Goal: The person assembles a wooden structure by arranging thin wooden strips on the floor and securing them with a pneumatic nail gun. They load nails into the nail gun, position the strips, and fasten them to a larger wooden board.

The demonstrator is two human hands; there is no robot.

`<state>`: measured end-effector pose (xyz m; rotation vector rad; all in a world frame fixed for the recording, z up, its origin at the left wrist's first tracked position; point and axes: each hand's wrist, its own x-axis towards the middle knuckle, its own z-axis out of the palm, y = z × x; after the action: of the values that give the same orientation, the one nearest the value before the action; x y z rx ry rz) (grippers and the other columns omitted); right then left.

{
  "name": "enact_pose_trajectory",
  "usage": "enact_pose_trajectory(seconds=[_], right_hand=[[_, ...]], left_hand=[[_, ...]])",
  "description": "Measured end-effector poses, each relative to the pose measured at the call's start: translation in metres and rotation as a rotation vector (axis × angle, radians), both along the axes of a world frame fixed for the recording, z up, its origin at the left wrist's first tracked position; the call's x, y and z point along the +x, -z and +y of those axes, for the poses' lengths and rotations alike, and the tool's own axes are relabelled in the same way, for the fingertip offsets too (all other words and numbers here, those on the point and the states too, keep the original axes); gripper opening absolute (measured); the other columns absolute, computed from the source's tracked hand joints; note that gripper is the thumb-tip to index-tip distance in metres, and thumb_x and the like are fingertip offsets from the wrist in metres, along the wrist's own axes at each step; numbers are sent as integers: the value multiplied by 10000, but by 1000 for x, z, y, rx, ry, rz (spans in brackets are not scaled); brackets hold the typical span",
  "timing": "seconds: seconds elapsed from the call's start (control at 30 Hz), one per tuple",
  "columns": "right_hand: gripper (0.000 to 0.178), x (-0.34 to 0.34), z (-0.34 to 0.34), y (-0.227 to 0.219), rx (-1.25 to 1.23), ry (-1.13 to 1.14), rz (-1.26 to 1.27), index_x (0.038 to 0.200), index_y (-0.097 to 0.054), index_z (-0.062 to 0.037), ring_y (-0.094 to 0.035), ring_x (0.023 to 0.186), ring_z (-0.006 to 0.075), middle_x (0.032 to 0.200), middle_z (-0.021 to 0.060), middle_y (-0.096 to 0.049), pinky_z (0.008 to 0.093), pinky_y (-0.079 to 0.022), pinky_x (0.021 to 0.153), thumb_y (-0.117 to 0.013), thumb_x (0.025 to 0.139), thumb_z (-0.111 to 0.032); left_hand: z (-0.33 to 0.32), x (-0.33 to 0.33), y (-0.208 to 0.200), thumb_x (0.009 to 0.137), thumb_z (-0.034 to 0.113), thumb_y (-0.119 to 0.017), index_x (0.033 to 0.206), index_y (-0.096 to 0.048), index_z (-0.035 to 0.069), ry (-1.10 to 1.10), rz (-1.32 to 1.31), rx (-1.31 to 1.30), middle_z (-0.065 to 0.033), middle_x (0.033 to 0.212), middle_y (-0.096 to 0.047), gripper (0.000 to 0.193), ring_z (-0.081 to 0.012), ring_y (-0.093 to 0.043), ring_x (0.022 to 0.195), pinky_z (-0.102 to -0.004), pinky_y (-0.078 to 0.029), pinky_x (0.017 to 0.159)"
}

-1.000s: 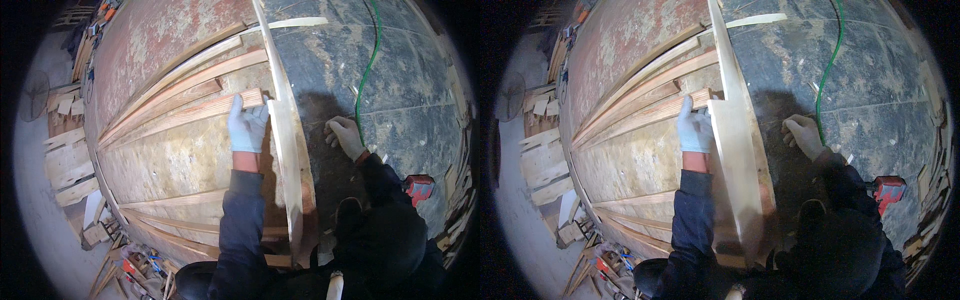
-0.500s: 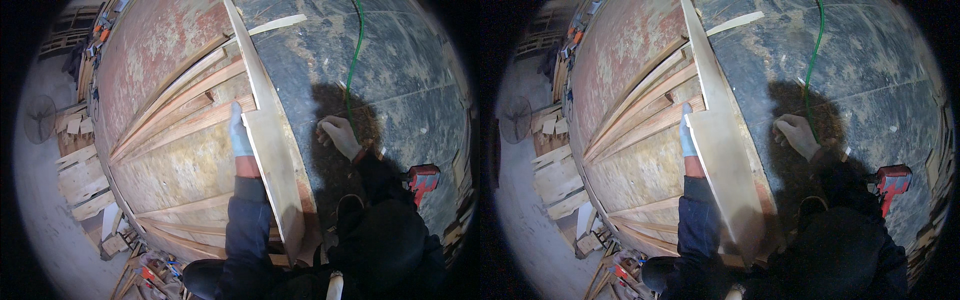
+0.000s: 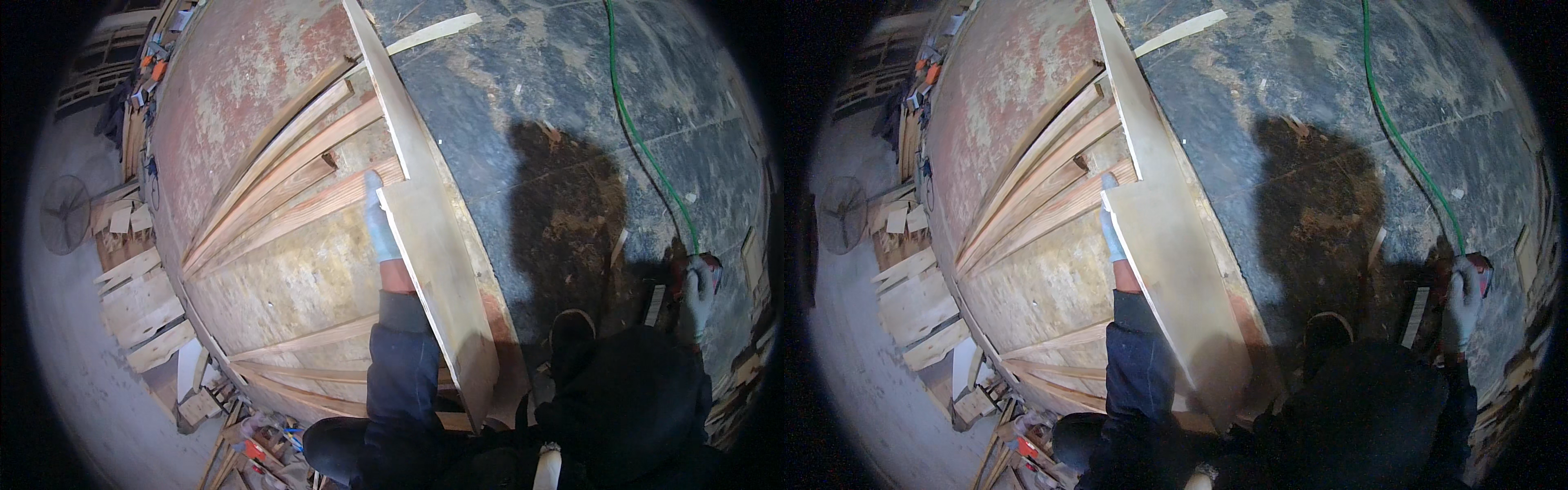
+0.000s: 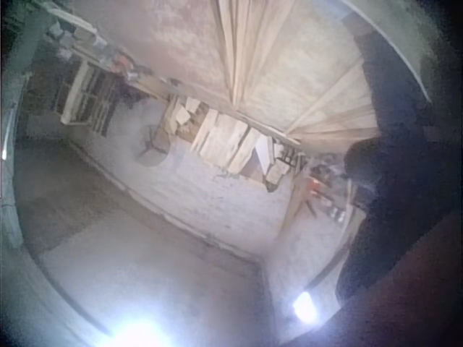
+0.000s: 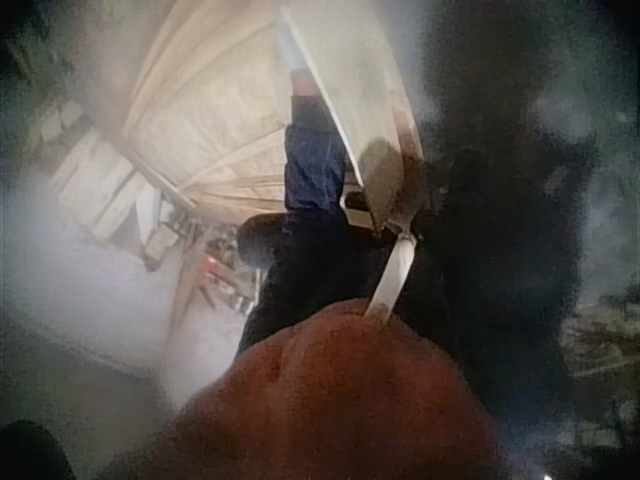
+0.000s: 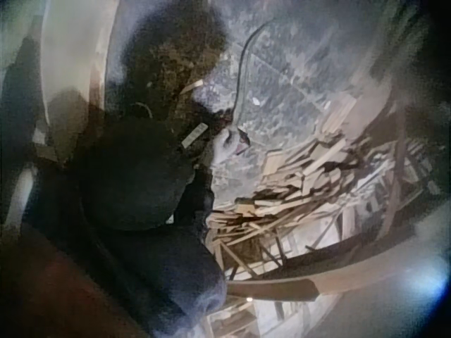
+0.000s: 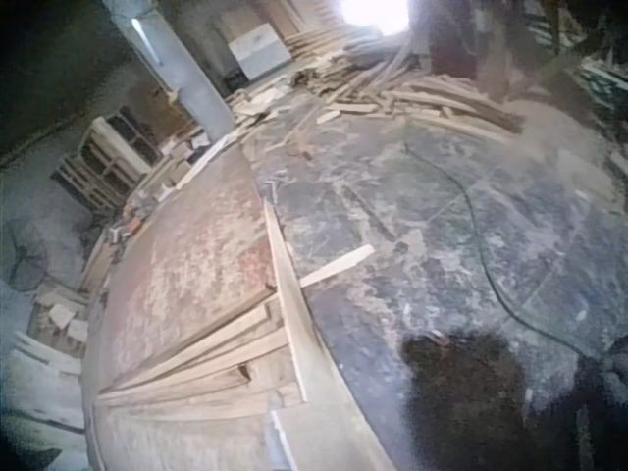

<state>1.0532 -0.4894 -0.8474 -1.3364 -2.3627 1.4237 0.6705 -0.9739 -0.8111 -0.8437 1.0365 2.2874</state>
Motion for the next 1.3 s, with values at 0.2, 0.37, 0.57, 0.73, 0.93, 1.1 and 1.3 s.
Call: enact_pose_trajectory(seconds=[0.2, 0.37, 0.57, 0.73, 0.93, 1.1, 1.3], right_hand=[[580, 94, -4, 27, 552, -443, -604, 1512, -432, -27, -509, 1335, 416, 1493, 226, -493, 459, -407, 1113, -601, 1008, -260], [604, 126, -4, 51, 532, -392, -742, 1521, -415, -29, -505, 1337, 422, 1496, 230, -489, 465, -406, 1113, -602, 1000, -272], [633, 150, -2, 71, 521, -369, -798, 1531, -393, -32, -499, 1340, 429, 1499, 235, -484, 471, -405, 1113, -602, 991, -286], [657, 161, -1, 78, 514, -348, -821, 1540, -376, -35, -495, 1342, 435, 1502, 239, -479, 477, -404, 1113, -603, 982, -298], [686, 171, -2, 86, 505, -344, -845, 1551, -354, -38, -489, 1344, 442, 1506, 244, -474, 484, -402, 1113, -603, 973, -312], [711, 179, -2, 92, 501, -341, -865, 1559, -336, -41, -484, 1346, 448, 1509, 248, -469, 489, -401, 1113, -603, 965, -324], [740, 190, 0, 95, 498, -340, -894, 1570, -315, -44, -479, 1349, 454, 1513, 253, -464, 496, -400, 1113, -604, 955, -338]], left_hand=[[-6, -1, 14, 968, 611, -594, 1239, -634, 72, -47, 6, -86, -94, 1033, -692, 605, -202, -663, 880, -332, -573, 770], [-11, -4, 25, 982, 590, -586, 1274, -610, 59, -39, 49, -95, -100, 1031, -676, 606, -200, -655, 879, -321, -568, 763], [-8, -4, 20, 993, 595, -560, 1274, -610, 58, -27, 31, -115, -109, 1032, -675, 608, -202, -653, 881, -326, -565, 764], [0, -7, 9, 991, 619, -541, 1280, -605, 55, -2, -2, -126, -109, 1045, -674, 637, -205, -649, 892, -329, -561, 771], [0, -11, 2, 983, 640, -539, 1141, -657, 75, 54, 45, -250, -81, 912, -684, 598, -193, -658, 786, -323, -562, 691], [7, -11, -3, 973, 655, -544, 1103, -667, 85, 47, 63, -242, -77, 876, -686, 597, -189, -657, 753, -320, -562, 672], [13, -6, -14, 969, 656, -548, 1150, -664, 79, 9, 5, -259, -84, 926, -691, 615, -193, -661, 805, -324, -566, 703]])
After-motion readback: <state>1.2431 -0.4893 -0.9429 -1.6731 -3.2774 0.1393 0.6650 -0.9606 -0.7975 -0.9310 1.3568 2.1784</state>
